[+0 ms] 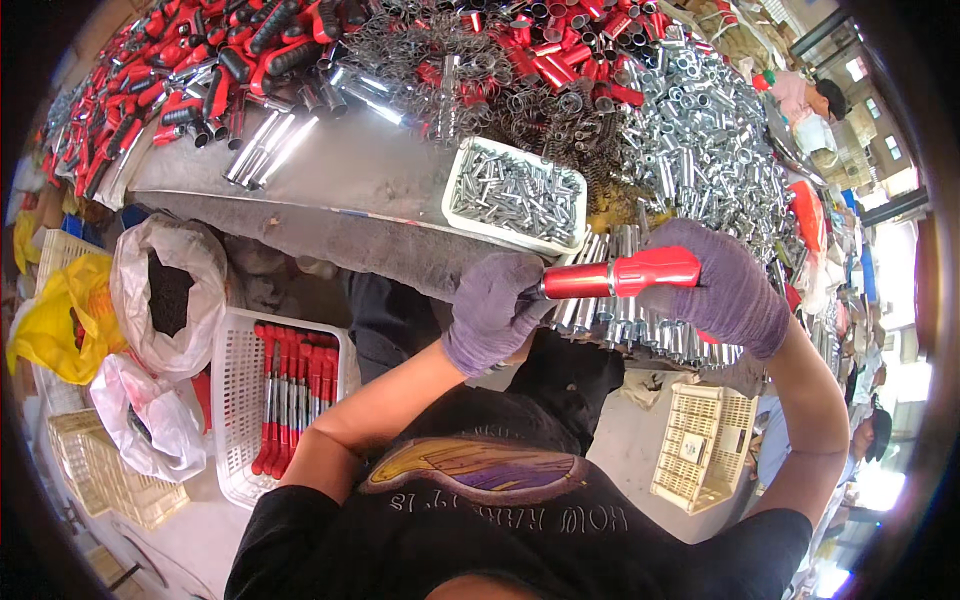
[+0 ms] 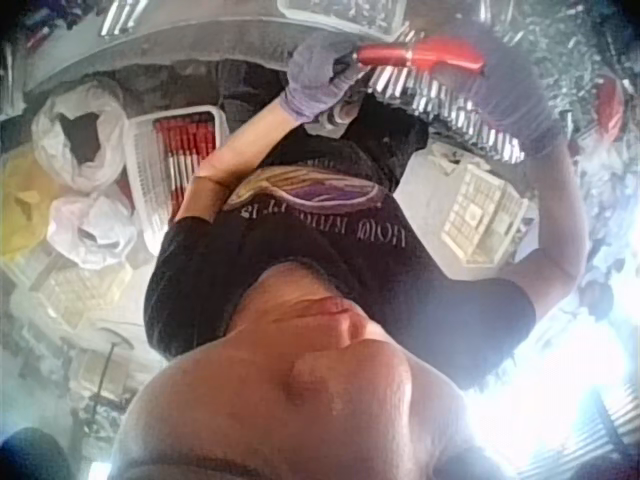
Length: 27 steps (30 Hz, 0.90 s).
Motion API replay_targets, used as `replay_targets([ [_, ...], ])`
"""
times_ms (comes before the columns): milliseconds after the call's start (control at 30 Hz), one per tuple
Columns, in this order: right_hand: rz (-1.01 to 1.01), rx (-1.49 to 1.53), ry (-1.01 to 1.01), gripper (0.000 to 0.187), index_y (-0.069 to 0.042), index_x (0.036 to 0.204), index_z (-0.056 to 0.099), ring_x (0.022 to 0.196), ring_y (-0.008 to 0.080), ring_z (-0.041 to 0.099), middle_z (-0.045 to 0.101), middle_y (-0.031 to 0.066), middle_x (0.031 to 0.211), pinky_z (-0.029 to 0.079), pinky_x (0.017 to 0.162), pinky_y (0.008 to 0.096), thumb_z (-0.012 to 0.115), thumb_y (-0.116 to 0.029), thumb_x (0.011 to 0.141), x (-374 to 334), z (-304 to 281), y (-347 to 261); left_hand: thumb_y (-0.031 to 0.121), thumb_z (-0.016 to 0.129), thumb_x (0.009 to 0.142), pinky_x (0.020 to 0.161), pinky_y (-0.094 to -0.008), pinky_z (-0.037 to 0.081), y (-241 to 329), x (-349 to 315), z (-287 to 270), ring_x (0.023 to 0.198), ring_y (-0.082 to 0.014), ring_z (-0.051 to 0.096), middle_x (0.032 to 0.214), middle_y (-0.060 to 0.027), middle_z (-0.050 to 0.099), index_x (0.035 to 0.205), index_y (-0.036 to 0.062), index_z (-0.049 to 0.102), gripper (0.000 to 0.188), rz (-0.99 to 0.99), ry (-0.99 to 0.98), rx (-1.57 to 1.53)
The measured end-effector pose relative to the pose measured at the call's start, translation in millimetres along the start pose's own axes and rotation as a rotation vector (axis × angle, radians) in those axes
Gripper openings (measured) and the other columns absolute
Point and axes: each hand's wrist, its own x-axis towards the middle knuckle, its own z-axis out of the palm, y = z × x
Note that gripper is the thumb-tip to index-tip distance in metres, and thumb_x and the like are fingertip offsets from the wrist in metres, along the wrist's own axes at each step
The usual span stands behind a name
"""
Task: The person assembles tools by inserting metal cylinders and pins together, attaching handles to the metal assemblies by hand, and placing the finished tools into a plastic basket.
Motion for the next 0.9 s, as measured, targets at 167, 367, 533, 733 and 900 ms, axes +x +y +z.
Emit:
replay_targets([
  [167,-0.074,-0.200,-0.024,0.036,-0.011,0.097,0.062,0.078,0.0310,0.064,0.063,0.0116,0.084,0.050,0.069,0.0374,0.071,-0.038,0.075,-10,2,-19,0.031,0.072,0.073,0.070,-0.0391,0.050,-13,38,-26,0.085,-0.0315,0.063,0.090,-0.0102,0.063,0.106,0.0087,0.057,0.042,-0.272,-0.646,-0.451],
  [367,0.083,0.204,0.130,0.041,-0.006,0.097,0.062,0.066,0.0257,0.064,0.064,0.0103,0.079,0.051,0.062,0.0372,0.067,-0.042,0.079,-34,42,33,0.033,0.069,0.071,0.062,-0.0428,0.048,11,19,-10,0.076,-0.0315,0.063,0.078,-0.0106,0.062,0.088,0.0117,0.055,0.031,-0.160,-0.749,0.129],
  [533,0.930,1.099,-0.059,0.044,-0.003,0.095,0.062,0.053,0.0222,0.061,0.064,0.0082,0.070,0.054,0.051,0.0343,0.062,-0.045,0.085,-51,49,38,0.030,0.069,0.068,0.058,-0.0422,0.047,14,4,-9,0.071,-0.0308,0.061,0.080,-0.0085,0.060,0.095,0.0131,0.057,0.034,0.014,-0.620,0.261],
  [733,0.821,1.286,0.019,0.045,-0.003,0.109,0.056,0.065,0.0239,0.064,0.064,0.0136,0.085,0.057,0.060,0.0395,0.063,-0.040,0.085,-67,50,10,0.026,0.072,0.064,0.058,-0.0412,0.047,7,21,-16,0.070,-0.0292,0.060,0.083,-0.0075,0.060,0.101,0.0114,0.057,0.043,0.169,-0.457,0.338],
  [900,0.105,0.347,-0.045,0.055,-0.006,0.124,0.048,0.072,0.0294,0.065,0.063,0.0172,0.092,0.055,0.063,0.0383,0.070,-0.027,0.079,-65,47,17,0.038,0.074,0.071,0.069,-0.0386,0.049,6,38,-29,0.080,-0.0300,0.063,0.088,-0.0084,0.062,0.105,0.0129,0.057,0.045,-0.068,-0.759,-0.055],
])
